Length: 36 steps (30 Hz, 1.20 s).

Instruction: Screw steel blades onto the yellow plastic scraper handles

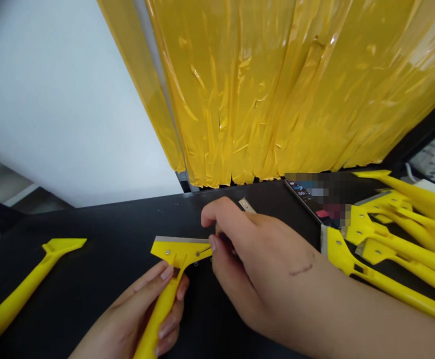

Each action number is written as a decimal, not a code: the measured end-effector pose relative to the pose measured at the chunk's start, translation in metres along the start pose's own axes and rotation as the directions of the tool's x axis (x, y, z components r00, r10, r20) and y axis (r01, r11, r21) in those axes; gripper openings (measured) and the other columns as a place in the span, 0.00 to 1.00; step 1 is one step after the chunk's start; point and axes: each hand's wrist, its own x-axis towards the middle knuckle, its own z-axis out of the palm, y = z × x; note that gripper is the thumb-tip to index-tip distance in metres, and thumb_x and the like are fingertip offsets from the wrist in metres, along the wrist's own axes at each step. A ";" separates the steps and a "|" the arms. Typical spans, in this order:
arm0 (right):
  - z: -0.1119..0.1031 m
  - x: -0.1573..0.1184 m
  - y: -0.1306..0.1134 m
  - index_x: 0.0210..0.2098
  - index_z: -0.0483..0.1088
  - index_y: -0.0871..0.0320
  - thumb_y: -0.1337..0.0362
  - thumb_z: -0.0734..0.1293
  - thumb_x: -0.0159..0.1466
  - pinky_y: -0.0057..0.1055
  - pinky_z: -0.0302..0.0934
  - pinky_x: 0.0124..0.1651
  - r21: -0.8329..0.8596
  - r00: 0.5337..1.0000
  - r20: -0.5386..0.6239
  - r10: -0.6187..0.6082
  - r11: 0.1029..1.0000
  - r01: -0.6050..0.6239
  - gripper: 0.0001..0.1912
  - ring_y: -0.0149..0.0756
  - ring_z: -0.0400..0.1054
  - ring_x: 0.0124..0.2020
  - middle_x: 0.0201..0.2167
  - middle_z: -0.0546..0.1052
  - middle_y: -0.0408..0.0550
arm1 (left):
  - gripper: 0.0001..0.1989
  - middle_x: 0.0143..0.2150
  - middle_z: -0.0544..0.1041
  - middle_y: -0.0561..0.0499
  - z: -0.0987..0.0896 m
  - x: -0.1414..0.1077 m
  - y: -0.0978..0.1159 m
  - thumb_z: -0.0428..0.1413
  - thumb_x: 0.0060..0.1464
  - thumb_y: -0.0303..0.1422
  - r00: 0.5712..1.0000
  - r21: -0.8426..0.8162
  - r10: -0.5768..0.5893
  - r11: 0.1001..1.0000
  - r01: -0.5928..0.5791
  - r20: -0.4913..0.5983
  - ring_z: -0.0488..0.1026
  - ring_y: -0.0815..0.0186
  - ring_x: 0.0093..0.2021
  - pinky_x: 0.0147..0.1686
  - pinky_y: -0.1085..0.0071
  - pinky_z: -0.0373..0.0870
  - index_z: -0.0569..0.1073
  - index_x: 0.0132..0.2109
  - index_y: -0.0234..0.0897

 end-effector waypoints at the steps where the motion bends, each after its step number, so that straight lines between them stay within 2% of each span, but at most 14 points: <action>1: -0.001 0.000 -0.001 0.54 0.62 0.50 0.68 0.61 0.71 0.34 0.64 0.32 0.014 1.000 0.018 0.016 1.000 -0.017 0.13 0.39 0.77 0.37 0.42 0.81 0.45 | 0.12 0.34 0.71 0.51 0.000 0.000 0.000 0.59 0.65 0.40 1.000 0.001 -0.007 1.000 0.007 0.003 0.59 0.72 0.24 0.22 0.74 0.59 0.77 0.38 0.36; 3: -0.003 0.000 -0.002 0.51 0.63 0.50 0.68 0.60 0.71 0.34 0.64 0.33 0.019 0.999 0.040 0.020 1.000 -0.021 0.11 0.37 0.75 0.34 0.40 0.80 0.44 | 0.13 0.32 0.70 0.52 -0.001 -0.001 -0.001 0.59 0.66 0.40 1.000 0.002 -0.017 1.000 0.017 0.013 0.59 0.72 0.24 0.23 0.74 0.59 0.77 0.38 0.36; 6: -0.004 0.000 -0.003 0.51 0.65 0.49 0.69 0.60 0.71 0.35 0.65 0.37 0.001 1.000 0.022 -0.003 1.000 0.003 0.11 0.36 0.74 0.35 0.41 0.79 0.44 | 0.13 0.32 0.69 0.52 -0.001 -0.001 -0.001 0.59 0.66 0.40 1.000 -0.002 -0.020 1.000 0.020 0.014 0.58 0.72 0.24 0.23 0.74 0.59 0.77 0.37 0.35; 11: -0.002 -0.002 -0.002 0.56 0.64 0.50 0.68 0.61 0.71 0.34 0.65 0.34 -0.004 1.000 -0.003 0.001 1.000 -0.001 0.15 0.39 0.75 0.36 0.41 0.79 0.47 | 0.12 0.33 0.70 0.52 0.002 0.000 -0.001 0.59 0.65 0.40 1.000 -0.001 -0.002 1.000 0.002 0.010 0.59 0.72 0.24 0.22 0.74 0.59 0.77 0.38 0.35; 16: -0.001 -0.004 -0.002 0.61 0.61 0.49 0.69 0.62 0.70 0.35 0.67 0.40 -0.004 1.000 -0.003 -0.007 1.000 0.007 0.21 0.37 0.76 0.38 0.42 0.79 0.45 | 0.11 0.36 0.71 0.51 0.002 -0.001 -0.001 0.59 0.66 0.39 1.000 -0.022 -0.007 1.000 0.007 -0.003 0.60 0.73 0.24 0.22 0.74 0.60 0.76 0.39 0.36; 19: -0.001 -0.004 -0.001 0.57 0.64 0.50 0.71 0.62 0.69 0.34 0.67 0.46 0.025 0.999 0.012 -0.044 0.999 0.043 0.18 0.37 0.75 0.45 0.46 0.78 0.45 | 0.12 0.34 0.71 0.51 0.001 -0.003 0.000 0.58 0.66 0.39 1.000 -0.033 -0.021 0.999 0.021 0.007 0.60 0.73 0.24 0.22 0.74 0.59 0.76 0.38 0.35; 22: -0.004 -0.004 -0.001 0.49 0.68 0.51 0.73 0.61 0.69 0.33 0.67 0.46 0.043 0.996 0.035 -0.081 0.996 0.080 0.13 0.36 0.75 0.44 0.44 0.78 0.44 | 0.11 0.35 0.71 0.51 0.001 -0.002 0.001 0.58 0.66 0.39 1.000 -0.034 -0.019 0.999 0.019 0.012 0.61 0.73 0.24 0.22 0.74 0.60 0.77 0.39 0.36; 25: -0.002 -0.004 -0.007 0.54 0.66 0.53 0.74 0.62 0.66 0.34 0.68 0.44 0.069 0.998 0.049 -0.043 0.997 0.040 0.19 0.37 0.76 0.41 0.41 0.79 0.45 | 0.11 0.32 0.73 0.51 0.002 -0.001 0.001 0.60 0.65 0.39 1.000 -0.022 -0.014 1.000 0.014 0.006 0.61 0.72 0.23 0.22 0.75 0.61 0.77 0.39 0.36; 27: 0.007 -0.005 -0.014 0.61 0.63 0.55 0.73 0.63 0.65 0.33 0.69 0.42 0.131 0.995 0.100 -0.018 0.991 0.004 0.25 0.37 0.77 0.39 0.40 0.80 0.45 | 0.11 0.29 0.74 0.51 0.003 -0.002 -0.002 0.62 0.63 0.41 1.000 -0.006 -0.023 1.000 0.023 -0.012 0.64 0.71 0.22 0.22 0.75 0.63 0.77 0.40 0.36; 29: 0.027 -0.007 -0.022 0.64 0.60 0.56 0.74 0.63 0.64 0.30 0.70 0.41 0.223 0.976 0.213 -0.054 0.975 0.006 0.29 0.37 0.78 0.38 0.41 0.81 0.46 | 0.14 0.25 0.75 0.50 0.004 -0.003 -0.007 0.63 0.62 0.43 0.999 0.004 -0.024 1.000 0.024 -0.043 0.66 0.70 0.21 0.22 0.75 0.64 0.77 0.40 0.36; 30: 0.040 -0.009 -0.024 0.62 0.63 0.55 0.75 0.63 0.62 0.29 0.70 0.41 0.277 0.952 0.286 -0.113 0.960 0.031 0.28 0.36 0.78 0.38 0.41 0.82 0.46 | 0.15 0.24 0.75 0.50 0.004 -0.005 -0.010 0.62 0.62 0.45 0.998 0.005 -0.025 1.000 0.025 -0.053 0.67 0.69 0.21 0.21 0.75 0.64 0.77 0.40 0.37; 32: 0.068 -0.017 -0.026 0.60 0.64 0.57 0.70 0.66 0.62 0.28 0.68 0.32 0.332 0.902 0.358 -0.240 0.936 0.117 0.26 0.37 0.78 0.33 0.38 0.82 0.46 | 0.17 0.22 0.75 0.51 0.005 -0.007 -0.013 0.62 0.61 0.48 0.996 -0.015 -0.019 1.000 0.018 -0.083 0.67 0.69 0.19 0.20 0.76 0.64 0.77 0.41 0.37; 34: 0.090 -0.030 -0.019 0.55 0.67 0.60 0.69 0.66 0.64 0.29 0.68 0.29 0.270 0.917 0.341 -0.205 0.956 0.114 0.19 0.37 0.76 0.30 0.35 0.81 0.47 | 0.18 0.23 0.76 0.52 0.003 -0.008 -0.010 0.63 0.60 0.49 0.992 -0.018 0.001 1.000 -0.004 -0.130 0.68 0.70 0.20 0.21 0.76 0.65 0.77 0.41 0.38; 36: 0.098 -0.047 -0.004 0.48 0.70 0.57 0.66 0.67 0.66 0.30 0.70 0.30 0.222 0.939 0.287 -0.192 0.966 0.129 0.11 0.37 0.75 0.29 0.35 0.80 0.46 | 0.19 0.23 0.76 0.53 -0.001 -0.006 -0.004 0.64 0.58 0.50 0.982 0.031 0.036 0.999 -0.030 -0.185 0.68 0.70 0.19 0.21 0.77 0.64 0.77 0.40 0.39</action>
